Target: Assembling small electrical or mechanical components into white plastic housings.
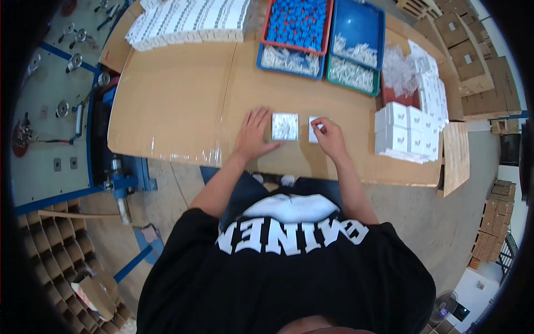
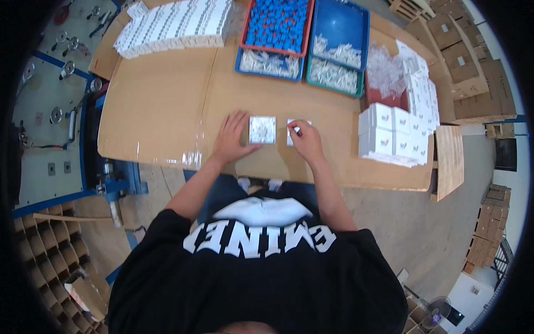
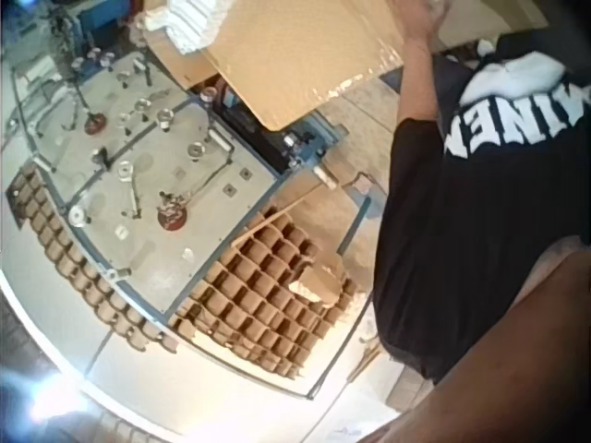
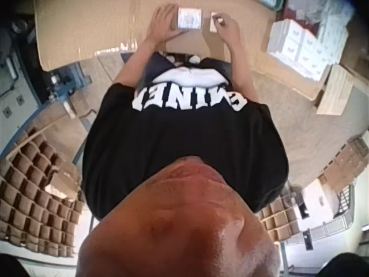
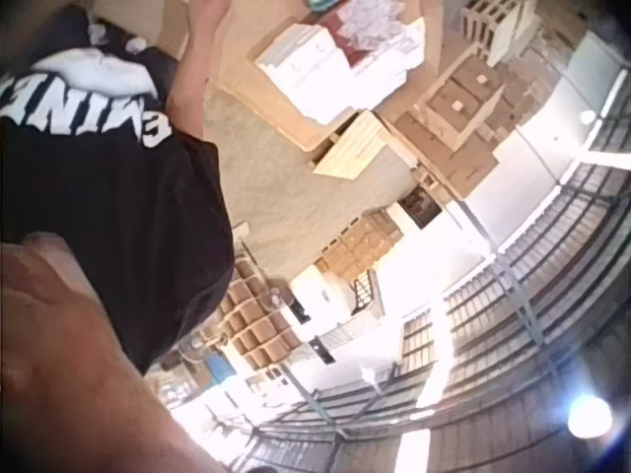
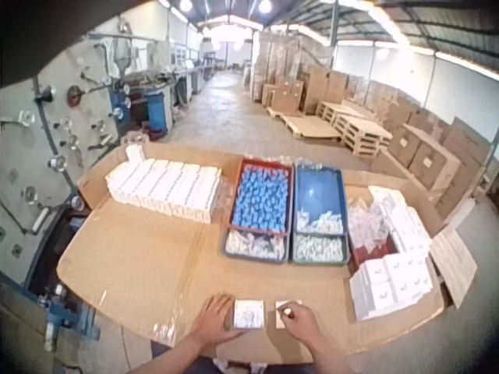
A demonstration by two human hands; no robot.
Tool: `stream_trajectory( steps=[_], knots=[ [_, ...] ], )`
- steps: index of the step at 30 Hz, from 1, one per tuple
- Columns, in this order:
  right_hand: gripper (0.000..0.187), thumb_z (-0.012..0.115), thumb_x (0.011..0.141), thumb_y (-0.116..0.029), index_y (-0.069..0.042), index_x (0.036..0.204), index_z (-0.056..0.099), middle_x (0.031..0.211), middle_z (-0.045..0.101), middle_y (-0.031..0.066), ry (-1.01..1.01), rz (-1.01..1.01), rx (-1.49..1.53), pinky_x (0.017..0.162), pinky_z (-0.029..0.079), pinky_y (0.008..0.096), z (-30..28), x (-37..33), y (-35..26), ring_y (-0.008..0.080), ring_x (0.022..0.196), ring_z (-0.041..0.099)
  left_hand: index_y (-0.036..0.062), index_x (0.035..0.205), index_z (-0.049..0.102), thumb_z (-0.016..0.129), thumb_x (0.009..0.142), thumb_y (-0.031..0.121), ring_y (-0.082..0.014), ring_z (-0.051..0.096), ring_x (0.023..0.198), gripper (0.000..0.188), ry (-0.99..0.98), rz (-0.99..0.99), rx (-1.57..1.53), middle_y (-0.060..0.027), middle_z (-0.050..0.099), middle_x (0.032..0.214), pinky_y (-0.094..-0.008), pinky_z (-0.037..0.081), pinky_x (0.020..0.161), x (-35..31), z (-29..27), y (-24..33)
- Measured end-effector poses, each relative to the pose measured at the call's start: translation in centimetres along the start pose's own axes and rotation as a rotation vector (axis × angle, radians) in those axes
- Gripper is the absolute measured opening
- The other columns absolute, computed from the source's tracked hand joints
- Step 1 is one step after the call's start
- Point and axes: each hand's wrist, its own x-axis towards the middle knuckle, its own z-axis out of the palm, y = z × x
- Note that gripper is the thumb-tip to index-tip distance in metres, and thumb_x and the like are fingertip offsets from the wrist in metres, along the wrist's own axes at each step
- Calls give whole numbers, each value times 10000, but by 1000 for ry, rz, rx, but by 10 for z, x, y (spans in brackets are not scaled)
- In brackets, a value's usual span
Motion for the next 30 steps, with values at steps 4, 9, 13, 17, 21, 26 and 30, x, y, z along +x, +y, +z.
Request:
stream_trajectory(
  steps=[4,9,13,17,21,26,30],
  knots=[
    [149,678,911,-106,-27,1033,709,941,715,135,57,-149,-9,696,535,355,-10,51,-1,255,752,674,1,1491,415,712,796,627,-302,266,1520,982,-70,-21,30,-161,399,1566,-496,155,1256,-4,-3,4],
    [155,666,903,-106,-36,1032,715,965,723,157,214,-342,-182,776,549,399,-33,155,-20,328,857,702,0,1447,464,755,765,602,-311,305,1505,954,-42,-31,4,-164,416,1556,-519,191,1241,-4,-6,5],
    [185,634,905,-126,-51,1051,719,999,733,169,323,-377,-275,807,546,460,-54,263,-41,370,917,694,2,1424,487,754,764,603,-306,317,1498,932,-36,-46,-3,-158,426,1547,-519,207,1235,0,-12,7],
    [210,634,898,-156,-68,1070,716,1015,733,160,335,-405,-374,831,548,473,-56,358,-51,361,948,694,-4,1391,509,749,765,606,-306,336,1486,906,-48,-37,9,-155,435,1537,-515,226,1226,6,-14,7],
    [222,648,896,-171,-75,1088,703,1029,730,144,307,-456,-515,847,543,474,-38,420,-71,353,980,687,3,1397,515,679,801,659,-279,319,1492,902,-80,-62,16,-132,412,1559,-492,199,1239,6,-15,4],
    [265,672,908,-221,-91,1140,670,1100,710,119,272,-444,-791,901,501,518,-19,473,-76,322,1079,659,-3,1401,512,656,820,668,-272,321,1493,900,-88,-73,2,-126,412,1563,-485,200,1240,9,-17,4],
    [283,679,920,-304,-78,1089,689,1101,709,120,293,-371,-800,866,515,511,-2,492,-86,321,1062,671,-13,1370,525,719,799,623,-291,361,1472,877,-72,-85,-17,-135,433,1548,-503,236,1221,8,-17,4]
  ],
)
